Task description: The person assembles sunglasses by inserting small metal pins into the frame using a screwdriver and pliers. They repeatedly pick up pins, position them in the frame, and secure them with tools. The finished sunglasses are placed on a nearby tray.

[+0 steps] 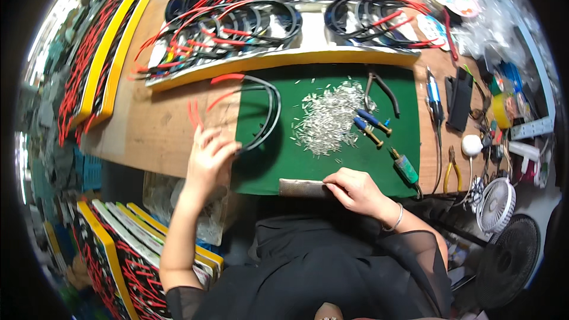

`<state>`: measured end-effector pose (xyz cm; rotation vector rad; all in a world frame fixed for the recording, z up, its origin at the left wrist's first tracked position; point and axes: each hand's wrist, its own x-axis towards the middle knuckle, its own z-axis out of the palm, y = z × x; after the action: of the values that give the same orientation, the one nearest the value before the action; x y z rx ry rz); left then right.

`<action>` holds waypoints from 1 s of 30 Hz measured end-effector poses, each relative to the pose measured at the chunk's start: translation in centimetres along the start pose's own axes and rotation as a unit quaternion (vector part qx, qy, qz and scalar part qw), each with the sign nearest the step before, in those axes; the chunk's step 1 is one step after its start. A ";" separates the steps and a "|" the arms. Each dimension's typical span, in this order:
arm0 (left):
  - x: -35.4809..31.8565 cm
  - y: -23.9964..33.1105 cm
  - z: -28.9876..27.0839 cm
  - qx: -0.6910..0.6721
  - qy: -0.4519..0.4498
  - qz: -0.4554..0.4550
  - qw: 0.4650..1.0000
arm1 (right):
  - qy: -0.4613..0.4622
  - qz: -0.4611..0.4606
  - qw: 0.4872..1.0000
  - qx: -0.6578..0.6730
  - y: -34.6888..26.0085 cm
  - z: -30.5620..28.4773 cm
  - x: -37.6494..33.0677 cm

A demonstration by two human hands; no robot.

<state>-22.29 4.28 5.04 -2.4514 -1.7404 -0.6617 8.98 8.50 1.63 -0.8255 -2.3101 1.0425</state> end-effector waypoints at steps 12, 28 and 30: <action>1.7 0.4 -4.0 0.017 0.081 0.044 0.996 | 0.052 0.056 0.996 0.047 0.3 -0.3 -0.6; 3.5 7.9 0.2 -0.159 -0.096 0.209 0.960 | -0.053 0.243 0.884 0.395 0.5 -5.3 -3.1; 3.3 7.7 0.4 -0.156 -0.080 0.193 0.965 | -0.006 0.184 0.850 0.494 0.3 -6.2 -3.7</action>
<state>-14.24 4.56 7.45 -3.0159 -1.2101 -0.7566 15.56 9.22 4.48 -0.7853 -1.2750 2.1099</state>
